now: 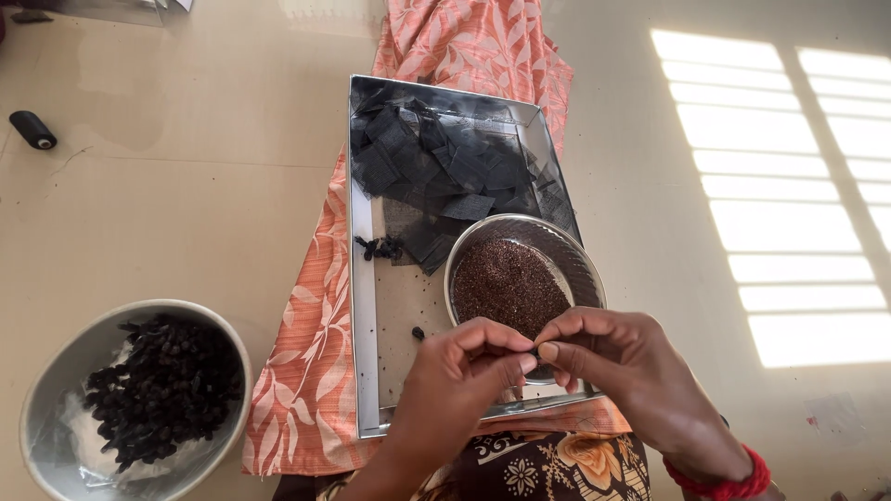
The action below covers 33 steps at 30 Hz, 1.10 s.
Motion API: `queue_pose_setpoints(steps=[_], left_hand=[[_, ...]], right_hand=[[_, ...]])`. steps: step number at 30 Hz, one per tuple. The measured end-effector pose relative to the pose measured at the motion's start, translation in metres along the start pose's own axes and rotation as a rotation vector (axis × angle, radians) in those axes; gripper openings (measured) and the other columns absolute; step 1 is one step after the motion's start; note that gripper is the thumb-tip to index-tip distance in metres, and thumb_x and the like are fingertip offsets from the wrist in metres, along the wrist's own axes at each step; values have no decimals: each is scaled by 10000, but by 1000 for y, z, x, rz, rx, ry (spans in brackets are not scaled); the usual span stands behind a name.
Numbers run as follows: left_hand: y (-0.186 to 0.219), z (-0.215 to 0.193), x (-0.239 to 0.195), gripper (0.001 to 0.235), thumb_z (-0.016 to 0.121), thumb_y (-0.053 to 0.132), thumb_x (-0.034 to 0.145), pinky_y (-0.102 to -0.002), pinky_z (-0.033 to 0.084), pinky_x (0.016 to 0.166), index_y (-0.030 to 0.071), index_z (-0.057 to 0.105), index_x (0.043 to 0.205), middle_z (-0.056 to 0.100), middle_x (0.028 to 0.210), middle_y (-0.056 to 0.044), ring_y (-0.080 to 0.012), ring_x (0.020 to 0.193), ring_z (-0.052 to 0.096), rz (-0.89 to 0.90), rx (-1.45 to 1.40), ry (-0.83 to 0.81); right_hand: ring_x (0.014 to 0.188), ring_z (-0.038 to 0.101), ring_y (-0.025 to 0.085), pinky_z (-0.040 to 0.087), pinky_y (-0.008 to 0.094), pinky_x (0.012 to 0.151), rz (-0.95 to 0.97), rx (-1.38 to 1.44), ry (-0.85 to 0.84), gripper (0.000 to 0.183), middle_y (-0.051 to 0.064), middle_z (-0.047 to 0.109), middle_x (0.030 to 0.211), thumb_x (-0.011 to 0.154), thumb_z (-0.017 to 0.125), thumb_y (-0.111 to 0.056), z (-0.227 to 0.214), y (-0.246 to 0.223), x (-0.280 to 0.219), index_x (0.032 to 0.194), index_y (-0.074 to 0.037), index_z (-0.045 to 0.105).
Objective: Wrapping small black beads into individual black mesh squares to create small packets.
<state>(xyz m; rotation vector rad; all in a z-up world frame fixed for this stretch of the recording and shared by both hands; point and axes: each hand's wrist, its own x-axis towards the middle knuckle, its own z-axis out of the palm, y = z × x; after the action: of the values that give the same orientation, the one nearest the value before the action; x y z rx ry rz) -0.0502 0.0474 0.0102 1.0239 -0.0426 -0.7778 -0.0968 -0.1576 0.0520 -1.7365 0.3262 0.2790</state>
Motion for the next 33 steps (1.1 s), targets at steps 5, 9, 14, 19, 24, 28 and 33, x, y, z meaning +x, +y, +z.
queue_pose_setpoints(steps=[5, 9, 14, 19, 24, 28, 33], left_hand=[[-5, -5, -8, 148, 680, 51, 980, -294, 638, 843, -34, 712, 1098, 728, 1066, -101, -182, 988, 732, 749, 790, -78], [4, -3, -9, 183, 650, 42, 1017, -326, 620, 926, -40, 691, 1176, 709, 1154, -120, -213, 1104, 695, 1026, 1006, -93], [8, -1, -1, 227, 689, 126, 923, -284, 607, 705, 26, 722, 1124, 770, 920, -96, -174, 807, 714, -93, -8, 74], [-7, -8, 1, 198, 736, 85, 942, -267, 581, 702, -30, 773, 1098, 771, 849, -103, -157, 758, 714, -85, -198, -14], [-10, -4, -9, 171, 695, 76, 960, -280, 662, 768, -9, 762, 1091, 775, 1012, -110, -164, 911, 776, 684, 711, 40], [-7, -3, -13, 203, 670, 2, 981, -333, 631, 849, -77, 693, 1167, 727, 1068, -174, -260, 1014, 724, 1040, 1071, -44], [9, -1, -23, 238, 643, 60, 958, -350, 599, 863, -96, 677, 1135, 710, 1054, -183, -278, 1001, 713, 1052, 1109, -145]], right_hand=[[660, 623, 147, 529, 274, 594, 180, 414, -73, 116, 101, 722, 777, 879, 713, 21, -11, 18, 8, 974, 44, 774], [694, 643, 161, 560, 291, 616, 163, 455, -57, 130, 120, 730, 826, 871, 704, 29, -7, 18, 6, 988, 40, 758], [795, 707, 156, 624, 308, 688, -198, 18, 0, 150, 105, 748, 928, 880, 706, 5, 7, 3, -2, 1021, -1, 757], [899, 770, 136, 628, 283, 711, -393, -385, 49, 146, 54, 760, 989, 863, 720, -19, 20, -9, -6, 1007, -39, 739], [835, 719, 157, 618, 321, 736, -166, -41, -5, 134, 99, 758, 940, 896, 698, -11, 11, 2, -7, 1011, -6, 766], [741, 665, 159, 578, 313, 649, -6, 225, -54, 124, 125, 757, 876, 878, 706, 31, 0, 14, -5, 990, 31, 758], [699, 646, 172, 568, 323, 645, 119, 424, -90, 123, 140, 733, 845, 864, 694, 73, -3, 28, -8, 976, 64, 744]])
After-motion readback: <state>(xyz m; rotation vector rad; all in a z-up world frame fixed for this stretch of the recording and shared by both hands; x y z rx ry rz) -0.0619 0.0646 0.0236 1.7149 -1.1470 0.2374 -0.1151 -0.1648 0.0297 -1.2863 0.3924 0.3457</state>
